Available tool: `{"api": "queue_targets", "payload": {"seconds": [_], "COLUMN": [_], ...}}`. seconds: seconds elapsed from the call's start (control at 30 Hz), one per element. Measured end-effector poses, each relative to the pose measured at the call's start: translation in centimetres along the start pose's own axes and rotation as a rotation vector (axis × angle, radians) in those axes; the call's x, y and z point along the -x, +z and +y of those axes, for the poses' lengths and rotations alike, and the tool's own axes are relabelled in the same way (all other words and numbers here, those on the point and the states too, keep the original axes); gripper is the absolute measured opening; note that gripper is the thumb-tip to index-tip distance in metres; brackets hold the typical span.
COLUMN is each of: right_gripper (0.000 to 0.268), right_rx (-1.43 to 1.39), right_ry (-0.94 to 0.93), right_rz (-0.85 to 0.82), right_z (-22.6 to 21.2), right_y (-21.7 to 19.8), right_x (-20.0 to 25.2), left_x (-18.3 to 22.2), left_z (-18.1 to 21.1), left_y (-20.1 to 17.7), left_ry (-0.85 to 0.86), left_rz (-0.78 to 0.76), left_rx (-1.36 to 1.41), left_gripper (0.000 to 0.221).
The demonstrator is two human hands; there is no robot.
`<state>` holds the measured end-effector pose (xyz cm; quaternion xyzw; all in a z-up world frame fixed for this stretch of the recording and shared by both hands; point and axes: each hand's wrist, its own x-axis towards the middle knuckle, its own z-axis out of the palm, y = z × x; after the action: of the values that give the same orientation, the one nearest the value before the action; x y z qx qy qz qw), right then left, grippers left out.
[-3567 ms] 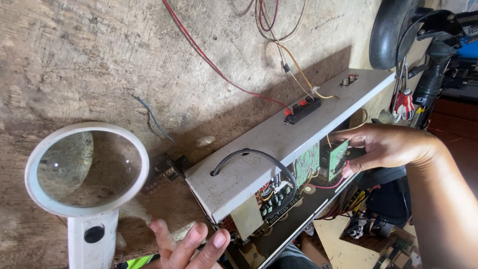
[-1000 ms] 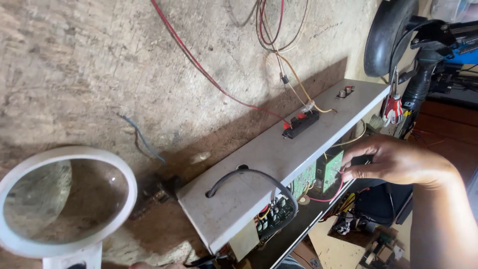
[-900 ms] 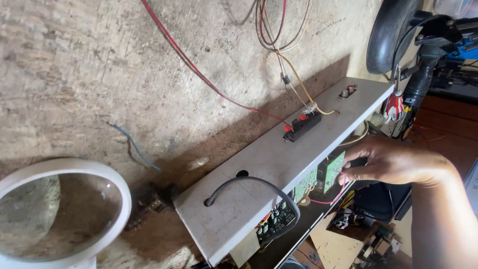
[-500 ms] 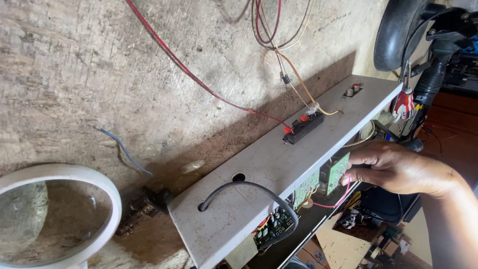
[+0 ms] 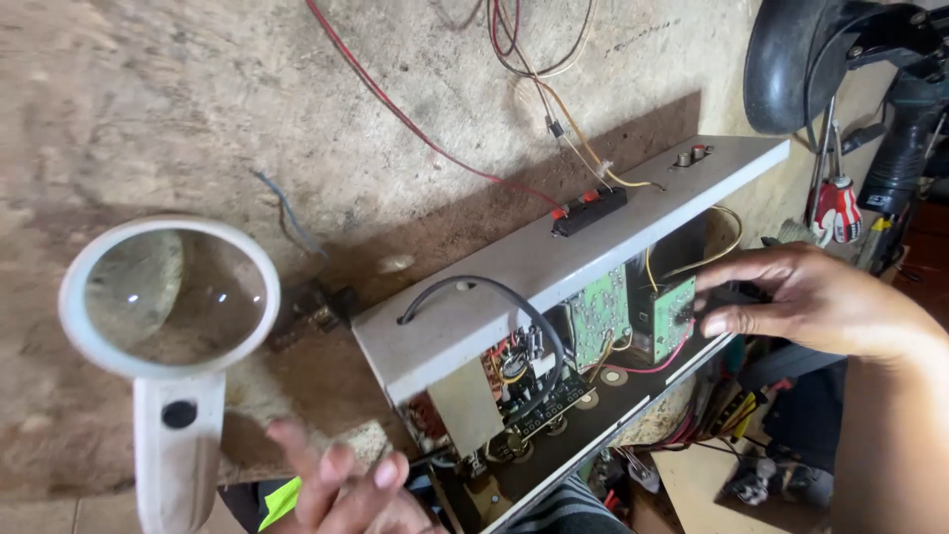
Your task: Inspecting and repairing the internal circuit boards and wiring of an audio amplifier at a workbench.
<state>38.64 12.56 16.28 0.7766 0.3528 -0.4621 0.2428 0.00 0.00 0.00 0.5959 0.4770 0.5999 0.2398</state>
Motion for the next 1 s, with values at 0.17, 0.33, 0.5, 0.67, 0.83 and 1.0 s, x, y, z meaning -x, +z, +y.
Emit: {"api": "queue_targets", "payload": {"seconds": [0.17,0.33,0.5,0.67,0.83,1.0], "right_gripper": [0.023,0.027,0.05,0.05,0.05,0.054], "right_rx": [-0.211,-0.786,-1.296,-1.204,-1.144,-1.024], "right_ry": [-0.594,-0.549,-0.561,-0.675,-0.731,-0.591], "right_rz": [0.937,1.292,0.791,0.712,0.735,0.703], "right_z": [1.2,2.9,3.1,2.6,2.8,0.9], "right_y": [7.8,17.0,23.0,24.6,25.4,25.0], "right_x": [4.0,5.3,4.6,5.2,4.9,8.7], "left_x": [-4.3,-7.7,-9.1,-9.1,-8.0,-8.7], "left_z": [0.6,2.4,3.2,6.4,1.0,-4.5], "left_y": [0.4,-0.7,-1.2,-4.3,-10.5,-15.3], "left_ry": [-0.017,-0.041,-0.177,-0.022,0.083,-0.729], "left_rz": [-0.041,-0.241,-0.315,-0.065,0.371,0.088], "left_rx": [0.117,0.098,-0.004,-0.141,-0.381,-0.635], "left_gripper": [0.053,0.08,0.065,0.053,0.028,0.042]}}
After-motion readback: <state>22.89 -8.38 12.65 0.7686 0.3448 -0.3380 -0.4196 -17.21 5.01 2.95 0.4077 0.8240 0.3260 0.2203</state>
